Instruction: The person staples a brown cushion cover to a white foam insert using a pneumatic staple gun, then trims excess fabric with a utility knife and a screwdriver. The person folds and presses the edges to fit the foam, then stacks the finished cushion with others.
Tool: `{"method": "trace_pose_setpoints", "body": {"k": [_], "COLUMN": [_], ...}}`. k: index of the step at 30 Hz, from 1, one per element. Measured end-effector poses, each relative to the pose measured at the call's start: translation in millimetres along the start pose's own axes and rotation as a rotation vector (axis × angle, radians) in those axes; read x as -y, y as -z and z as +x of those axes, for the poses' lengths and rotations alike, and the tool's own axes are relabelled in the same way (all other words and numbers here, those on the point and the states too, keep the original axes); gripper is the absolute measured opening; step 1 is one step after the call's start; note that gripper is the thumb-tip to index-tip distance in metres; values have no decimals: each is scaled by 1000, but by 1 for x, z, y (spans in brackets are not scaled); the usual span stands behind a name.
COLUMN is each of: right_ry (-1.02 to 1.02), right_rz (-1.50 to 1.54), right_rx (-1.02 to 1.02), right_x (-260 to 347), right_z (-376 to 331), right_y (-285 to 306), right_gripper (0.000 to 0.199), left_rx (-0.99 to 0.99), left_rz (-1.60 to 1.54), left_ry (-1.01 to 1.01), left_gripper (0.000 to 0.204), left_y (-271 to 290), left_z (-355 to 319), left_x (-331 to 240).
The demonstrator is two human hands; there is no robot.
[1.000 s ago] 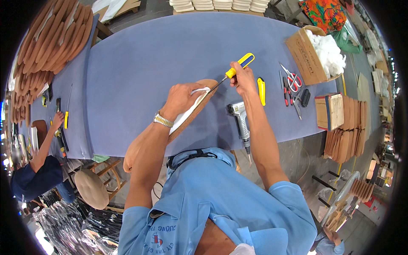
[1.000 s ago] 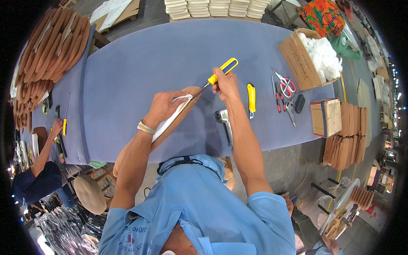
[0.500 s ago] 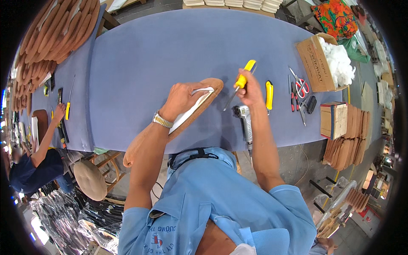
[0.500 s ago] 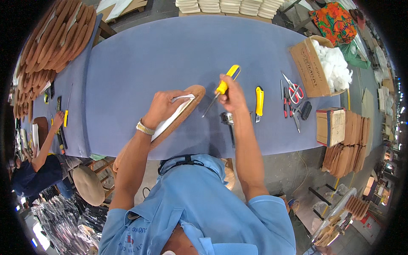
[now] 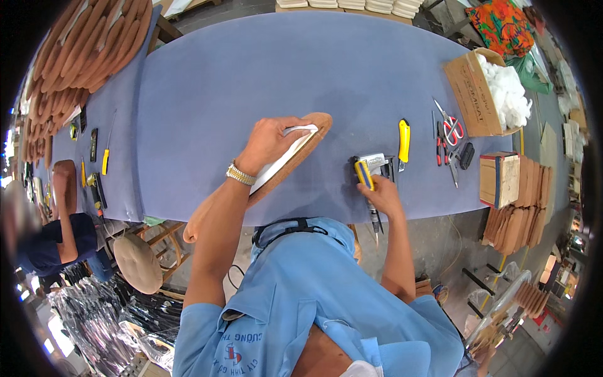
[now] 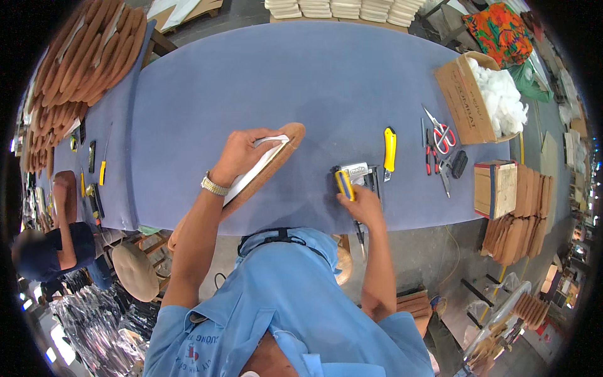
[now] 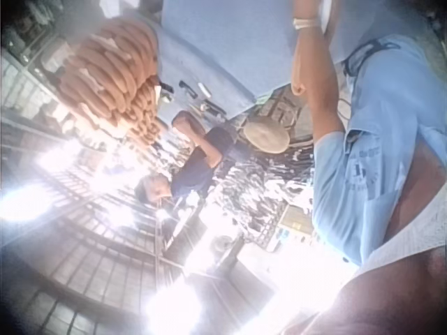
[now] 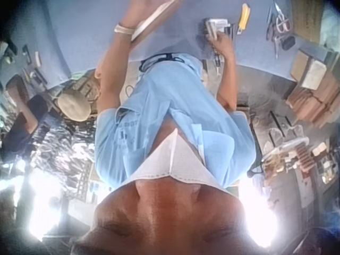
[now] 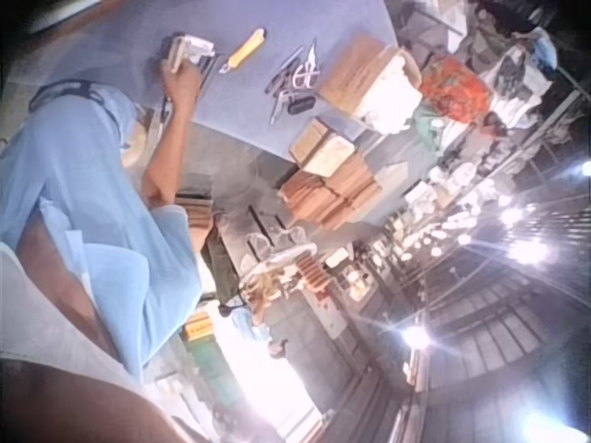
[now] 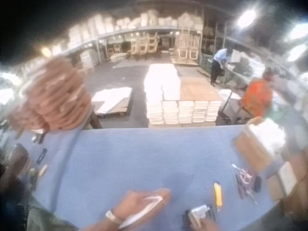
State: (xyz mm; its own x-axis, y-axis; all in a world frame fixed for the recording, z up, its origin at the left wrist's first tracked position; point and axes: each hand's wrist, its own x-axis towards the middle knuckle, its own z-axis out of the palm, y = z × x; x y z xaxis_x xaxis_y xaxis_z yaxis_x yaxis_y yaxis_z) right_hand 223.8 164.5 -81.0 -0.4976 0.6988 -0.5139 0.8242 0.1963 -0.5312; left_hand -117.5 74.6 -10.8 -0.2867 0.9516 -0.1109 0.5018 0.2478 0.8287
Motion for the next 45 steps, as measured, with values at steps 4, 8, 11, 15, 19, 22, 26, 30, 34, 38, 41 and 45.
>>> {"method": "trace_pose_setpoints", "body": {"k": [4, 8, 11, 15, 19, 22, 26, 30, 34, 38, 41, 45], "right_ry": [-151, -248, -273, -296, -261, -322, -277, -278, -99, -91, -71, -236], "right_rz": [228, 101, -31, -76, -22, -2, 13, -133, -18, 91, -137, 16], "right_rx": [-371, -563, -591, -623, -651, -633, -678, -840, -946, -767, -816, -545], "right_x": [-65, -127, -145, -123, -124, -119, -131, -141, -137, -112, -109, -113], "right_z": [2, 27, 44, 50, 59, 61, 68, 76, 86, 110, 129, 142], "right_y": [-5, 17, 26, 35, 25, 20, 14, 17, 30, 24, 14, 41], "right_gripper": [44, 46, 45, 42, 42, 40, 41, 40, 39, 44, 48, 52], "left_rx": [0, 10, 19, 61, 5, -22, -117, -202, -236, -203, -238, -214], "left_rz": [10, 5, 26, 33, 145, 90, 30, -39, 66, 204, 209, 256], "left_ry": [18, -5, -28, 8, -139, -142, -37, 2, 45, 105, 176, 183], "left_gripper": [28, 30, 31, 34, 39, 43, 51, 57, 54, 38, 30, 29], "left_y": [0, 4, 10, 22, 28, 30, 26, 25, 21, 15, 5, 6], "left_z": [1, 8, 13, 13, 13, 15, 13, 11, 6, 4, 6, 11], "left_x": [2, 8, 6, -5, -10, -20, -17, -23, -27, -31, -27, -25]}}
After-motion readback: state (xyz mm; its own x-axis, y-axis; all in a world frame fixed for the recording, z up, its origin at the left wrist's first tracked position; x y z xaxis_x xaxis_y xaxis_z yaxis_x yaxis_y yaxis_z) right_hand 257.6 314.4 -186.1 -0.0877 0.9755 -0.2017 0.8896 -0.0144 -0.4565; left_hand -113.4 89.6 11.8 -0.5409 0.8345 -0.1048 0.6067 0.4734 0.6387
